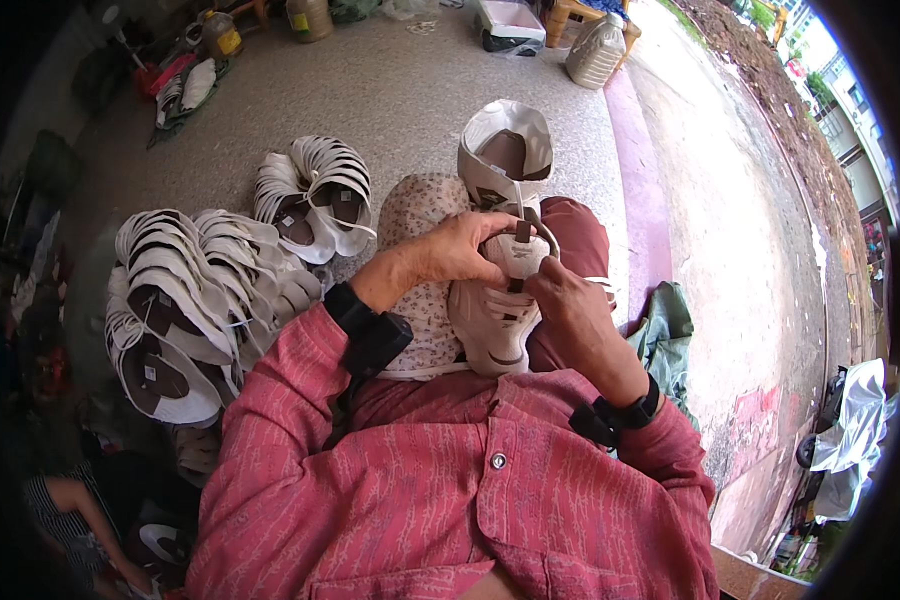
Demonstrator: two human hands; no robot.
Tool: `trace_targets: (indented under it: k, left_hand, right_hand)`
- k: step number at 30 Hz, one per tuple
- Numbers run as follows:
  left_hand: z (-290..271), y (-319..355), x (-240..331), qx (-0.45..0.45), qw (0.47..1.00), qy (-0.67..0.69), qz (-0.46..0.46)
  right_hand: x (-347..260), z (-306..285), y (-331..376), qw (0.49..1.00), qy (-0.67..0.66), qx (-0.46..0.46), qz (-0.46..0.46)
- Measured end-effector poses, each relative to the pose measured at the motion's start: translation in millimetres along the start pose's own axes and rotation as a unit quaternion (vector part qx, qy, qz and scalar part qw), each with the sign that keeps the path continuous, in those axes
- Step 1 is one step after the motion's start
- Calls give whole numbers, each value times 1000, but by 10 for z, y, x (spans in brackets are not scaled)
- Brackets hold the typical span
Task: The recorder is lacing a white sneaker while sitting on the floor in a workspace filled with shoe components.
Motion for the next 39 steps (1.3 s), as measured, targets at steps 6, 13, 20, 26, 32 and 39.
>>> trace_targets:
  k: [6, 13, 20, 26, 32, 39]
  left_hand:
    - [-9, 30, 11, 6, 996, -85, -23]
    - [-51, 40, -27, 21, 991, -120, -47]
    - [-41, 68, -17, 46, 990, -130, -22]
    - [-28, 74, 18, 33, 993, -114, -5]
    - [-13, 100, 84, 45, 994, -101, -14]
    - [0, 138, 54, 47, 985, -166, -8]
  right_hand:
    - [1, -53, -32, 994, -50, -22, -97]
    - [-3, -55, -55, 996, -75, 21, -52]
    - [25, -124, -50, 982, -138, 15, -126]
    - [72, -27, 16, 990, -127, 55, -36]
    - [205, -8, 3, 980, -188, 56, 37]
    - [270, 130, 11, 976, -165, 39, 134]
Point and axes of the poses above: each hand's wrist, its own y-axis away from the middle knuckle, its own z-axis out of the palm, x = y × z, the point moved 8 cm from there along -y, towards the middle knuckle, and after that the axes turned 4 degrees about -x, right-handed, at the moved point
